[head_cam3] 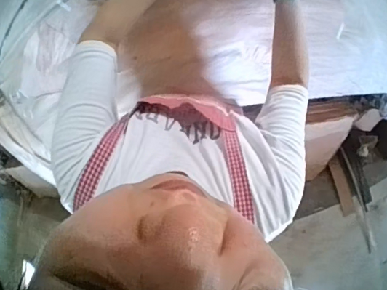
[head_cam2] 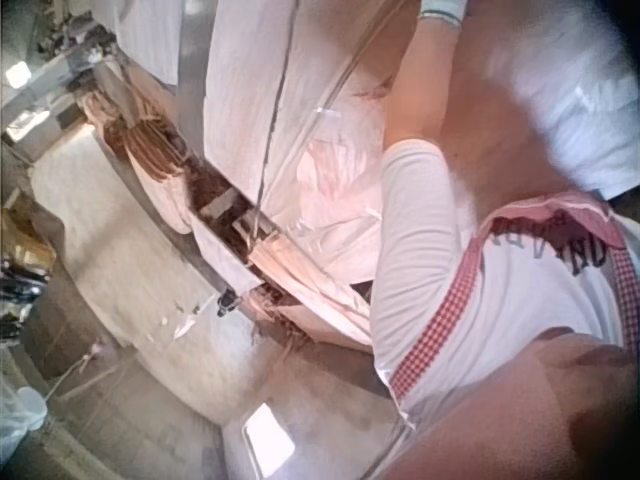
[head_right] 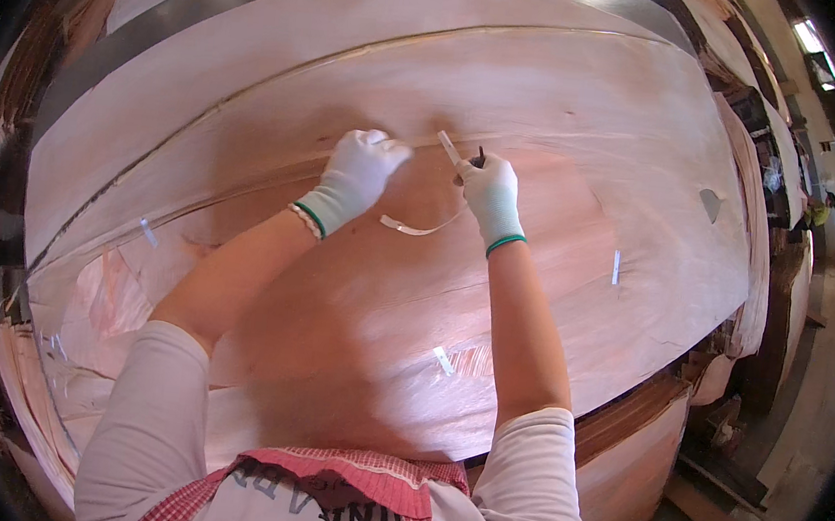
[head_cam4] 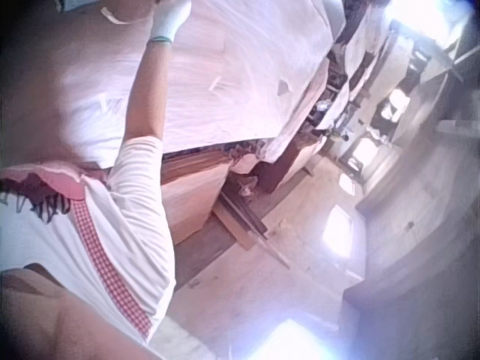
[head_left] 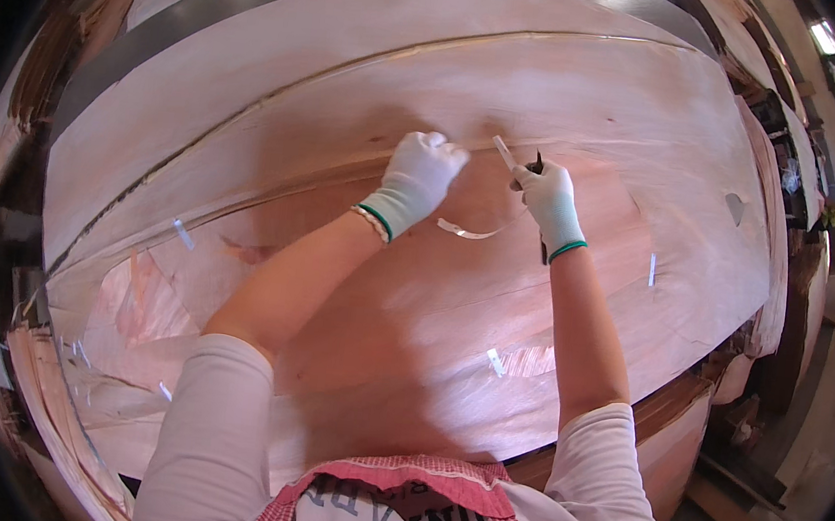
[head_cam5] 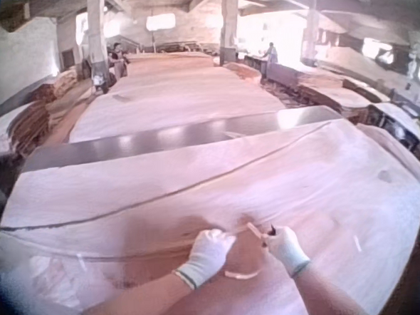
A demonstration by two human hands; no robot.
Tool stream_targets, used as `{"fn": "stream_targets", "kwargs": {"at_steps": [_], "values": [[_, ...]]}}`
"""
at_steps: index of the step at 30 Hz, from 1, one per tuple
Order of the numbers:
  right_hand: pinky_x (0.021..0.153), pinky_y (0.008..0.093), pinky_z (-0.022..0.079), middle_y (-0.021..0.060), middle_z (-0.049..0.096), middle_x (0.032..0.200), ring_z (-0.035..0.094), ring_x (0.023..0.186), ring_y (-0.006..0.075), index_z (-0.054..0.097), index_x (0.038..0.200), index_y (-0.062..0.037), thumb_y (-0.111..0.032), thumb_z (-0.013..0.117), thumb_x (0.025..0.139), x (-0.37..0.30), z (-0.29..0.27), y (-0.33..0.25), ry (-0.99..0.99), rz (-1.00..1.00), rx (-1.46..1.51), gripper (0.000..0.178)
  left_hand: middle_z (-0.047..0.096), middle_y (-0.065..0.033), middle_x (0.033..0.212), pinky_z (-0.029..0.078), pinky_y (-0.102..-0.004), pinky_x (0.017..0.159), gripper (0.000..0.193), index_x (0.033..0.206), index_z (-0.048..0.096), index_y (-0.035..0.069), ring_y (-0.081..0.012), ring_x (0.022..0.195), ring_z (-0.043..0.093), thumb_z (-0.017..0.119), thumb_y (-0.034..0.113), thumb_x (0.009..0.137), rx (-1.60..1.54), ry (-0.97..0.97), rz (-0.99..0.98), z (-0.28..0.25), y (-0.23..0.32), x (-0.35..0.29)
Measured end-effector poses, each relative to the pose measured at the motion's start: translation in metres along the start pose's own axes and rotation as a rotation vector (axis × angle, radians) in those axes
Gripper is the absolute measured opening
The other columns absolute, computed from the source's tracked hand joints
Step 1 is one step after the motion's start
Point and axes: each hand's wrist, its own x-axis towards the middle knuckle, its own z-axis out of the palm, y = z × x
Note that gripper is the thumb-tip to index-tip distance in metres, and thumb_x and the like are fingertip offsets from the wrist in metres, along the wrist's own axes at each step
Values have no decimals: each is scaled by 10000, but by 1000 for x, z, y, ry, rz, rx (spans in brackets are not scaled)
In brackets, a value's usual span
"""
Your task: The person uses a utility knife to cut out damaged or irregular sections from large wood veneer sheets and applies adhesive and wood patches to repair the surfaces.
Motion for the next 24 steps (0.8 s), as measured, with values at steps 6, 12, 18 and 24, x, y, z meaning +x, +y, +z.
{"fn": "stream_targets", "kwargs": {"at_steps": [6, 12, 18, 24], "values": [[736, 388, 512, 191, 692, 863, 670, 799, 317, 685, 910, 4, -253, 707, 813, 22, -11, 40, 87, -266, -410, 275, 486, -95, 1436, 222, -402, 1168, 545, 1378, 481, 58, -226, 1375, 385, 502, 394, 949, -147, 18, 116, 35, 40, 38], [591, 318, 476, 122, 691, 815, 622, 646, 196, 676, 972, -3, -264, 666, 867, 46, -142, 78, 97, 56, -129, 282, 514, -90, 1403, 212, -443, 1163, 510, 1301, 536, 88, -213, 1367, 386, 571, 407, 905, -25, -294, -47, 8, 62, 75], [498, 242, 394, 33, 627, 735, 451, 530, 69, 652, 922, 0, -318, 710, 866, 59, -176, 103, 96, 150, 126, 329, 511, -97, 1388, 259, -408, 1152, 685, 1383, 426, 88, -257, 1365, 378, 689, 371, 818, -337, 55, -7, 39, 109, 142], [618, 333, 500, 110, 670, 767, 630, 681, 203, 678, 898, 4, -275, 690, 846, 114, -149, 105, 106, 110, -104, 284, 577, -115, 1305, 521, -366, 886, 579, 1415, 389, 93, -282, 1029, 636, 545, 58, 859, -420, -153, 140, 49, 134, 210]]}}
